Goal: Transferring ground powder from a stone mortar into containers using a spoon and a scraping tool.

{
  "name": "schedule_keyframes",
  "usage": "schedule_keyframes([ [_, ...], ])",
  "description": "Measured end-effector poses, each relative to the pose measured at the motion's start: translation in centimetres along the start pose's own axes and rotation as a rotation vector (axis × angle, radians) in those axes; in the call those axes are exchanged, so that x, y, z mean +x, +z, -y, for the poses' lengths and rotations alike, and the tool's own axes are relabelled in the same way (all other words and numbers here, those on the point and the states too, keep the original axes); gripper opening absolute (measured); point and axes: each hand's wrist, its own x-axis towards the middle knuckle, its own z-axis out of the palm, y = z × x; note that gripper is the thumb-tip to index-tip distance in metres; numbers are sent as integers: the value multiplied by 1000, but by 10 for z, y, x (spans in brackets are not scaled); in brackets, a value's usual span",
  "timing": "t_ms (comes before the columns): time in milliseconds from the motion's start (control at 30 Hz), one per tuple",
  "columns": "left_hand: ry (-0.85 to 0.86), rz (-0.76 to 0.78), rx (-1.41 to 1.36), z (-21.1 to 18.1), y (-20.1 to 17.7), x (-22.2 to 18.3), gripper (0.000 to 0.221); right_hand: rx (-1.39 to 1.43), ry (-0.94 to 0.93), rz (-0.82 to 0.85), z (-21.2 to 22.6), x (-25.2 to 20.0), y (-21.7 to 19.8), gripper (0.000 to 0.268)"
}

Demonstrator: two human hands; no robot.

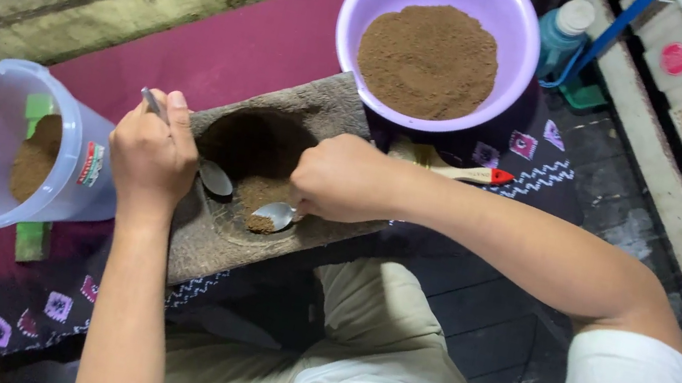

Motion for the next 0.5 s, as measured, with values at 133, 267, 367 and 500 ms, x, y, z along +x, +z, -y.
schedule_keyframes([
  [133,10,-19,-38,-7,-4,5,39,140,25,39,-11,-10,-31,16],
  [267,27,-15,-91,-8,-5,6,40,330,178,-30,-26,-38,-81,15],
  [367,-57,107,-130,-14,-10,7,43,529,253,-162,-63,-66,-98,22],
  [500,-62,92,-127,-15,-9,8,42,642,557,-277,-111,-108,-93,15],
])
